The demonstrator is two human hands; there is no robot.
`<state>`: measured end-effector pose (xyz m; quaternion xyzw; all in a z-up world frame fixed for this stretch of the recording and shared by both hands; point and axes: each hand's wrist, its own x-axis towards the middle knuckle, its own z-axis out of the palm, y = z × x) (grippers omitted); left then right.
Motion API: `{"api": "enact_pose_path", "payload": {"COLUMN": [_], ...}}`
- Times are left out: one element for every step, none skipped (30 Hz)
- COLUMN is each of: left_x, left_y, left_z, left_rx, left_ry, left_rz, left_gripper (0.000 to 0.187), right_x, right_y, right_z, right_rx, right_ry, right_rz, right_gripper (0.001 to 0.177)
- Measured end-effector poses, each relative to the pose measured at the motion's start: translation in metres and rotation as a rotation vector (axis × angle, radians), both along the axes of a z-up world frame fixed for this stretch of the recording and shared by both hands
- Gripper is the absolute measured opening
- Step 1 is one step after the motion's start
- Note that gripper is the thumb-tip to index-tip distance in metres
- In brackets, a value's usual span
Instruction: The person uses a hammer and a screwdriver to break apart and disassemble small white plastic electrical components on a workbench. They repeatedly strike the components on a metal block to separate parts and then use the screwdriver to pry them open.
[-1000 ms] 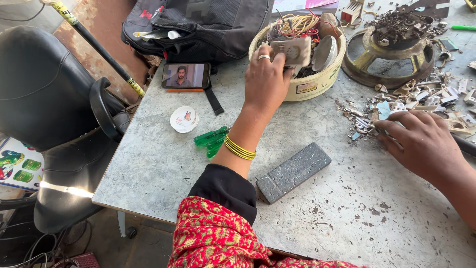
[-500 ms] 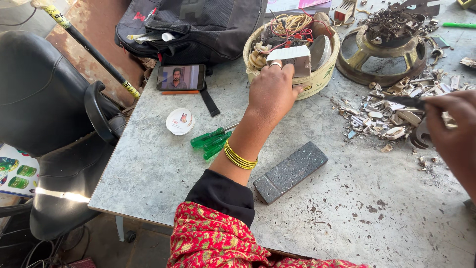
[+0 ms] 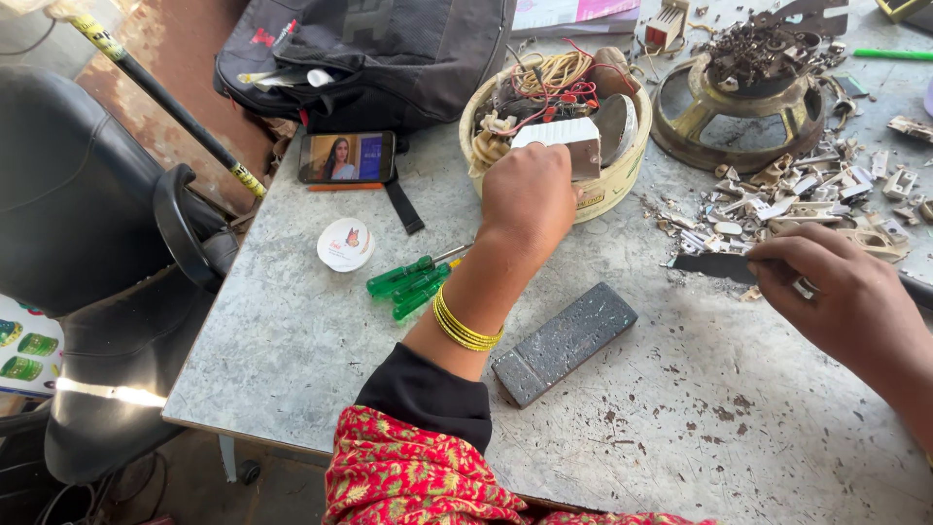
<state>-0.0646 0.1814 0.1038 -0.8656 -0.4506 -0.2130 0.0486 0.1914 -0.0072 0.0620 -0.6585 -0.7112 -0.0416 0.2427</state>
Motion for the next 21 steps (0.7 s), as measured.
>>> {"api": "enact_pose_path", "payload": {"left_x": [-0.001,-0.001,-0.001,-0.002,-0.003,-0.005,-0.006,-0.008,-0.011,-0.012,-0.014,-0.014,-0.015,-0.017,-0.019,-0.023,-0.028,-0.033,-0.039,-0.047,-0.055], "left_y": [-0.003,-0.007,-0.011,-0.014,-0.018,-0.022,-0.025,-0.028,-0.032,-0.037,-0.041,-0.047,-0.053,-0.06,-0.068,-0.076,-0.084,-0.093,-0.101,-0.109,-0.117], "left_z": [0.001,0.002,0.004,0.006,0.009,0.012,0.016,0.02,0.024,0.029,0.034,0.04,0.046,0.053,0.059,0.066,0.072,0.079,0.085,0.092,0.098], "left_rx": [0.004,0.008,0.014,0.001,-0.01,-0.022,-0.053,-0.083,-0.113,-0.11,-0.106,-0.101,-0.118,-0.135,-0.151,-0.1,-0.048,0.004,0.011,0.017,0.023], "left_ry": [0.025,0.05,0.076,0.06,0.045,0.03,0.039,0.05,0.06,0.07,0.079,0.089,0.062,0.036,0.009,-0.064,-0.141,-0.218,-0.284,-0.351,-0.417], "left_rz": [0.003,0.006,0.001,0.001,-0.013,-0.028,-0.029,-0.029,-0.024,-0.035,-0.039,-0.043,-0.074,-0.105,-0.134,-0.204,-0.274,-0.345,-0.367,-0.39,-0.412], "left_gripper": [0.03,0.027,0.025,0.027,0.028,0.03,0.033,0.036,0.039,0.041,0.043,0.044,0.044,0.045,0.045,0.044,0.042,0.041,0.038,0.036,0.034], "right_x": [-0.001,-0.002,-0.002,-0.001,0.002,0.006,0.011,0.016,0.018,0.019,0.02,0.02,0.021,0.022,0.024,0.027,0.031,0.036,0.039,0.04,0.036], "right_y": [0.0,0.001,0.002,0.004,0.004,0.005,0.006,0.006,0.007,0.006,0.007,0.007,0.009,0.01,0.012,0.012,0.011,0.009,0.007,0.003,-0.003], "right_z": [0.0,-0.001,-0.003,-0.005,-0.007,-0.009,-0.009,-0.009,-0.01,-0.01,-0.009,-0.008,-0.006,-0.005,-0.005,-0.005,-0.006,-0.008,-0.011,-0.013,-0.015], "right_rx": [-0.006,-0.087,-0.166,-0.243,-0.238,-0.231,-0.218,-0.234,-0.247,-0.256,-0.273,-0.29,-0.304,-0.321,-0.338,-0.355,-0.441,-0.527,-0.61,-0.767,-0.924], "right_ry": [0.0,-0.013,-0.025,-0.035,0.063,0.162,0.259,0.396,0.532,0.668,0.719,0.771,0.823,0.828,0.833,0.837,0.838,0.837,0.833,0.8,0.76], "right_rz": [0.027,-0.026,-0.088,-0.152,-0.147,-0.142,-0.141,-0.123,-0.097,-0.07,-0.062,-0.055,-0.041,-0.038,-0.034,-0.029,0.02,0.07,0.119,0.235,0.351], "right_gripper": [0.022,0.028,0.035,0.042,0.042,0.042,0.043,0.045,0.048,0.05,0.048,0.046,0.044,0.042,0.039,0.037,0.035,0.033,0.031,0.029,0.028]}}
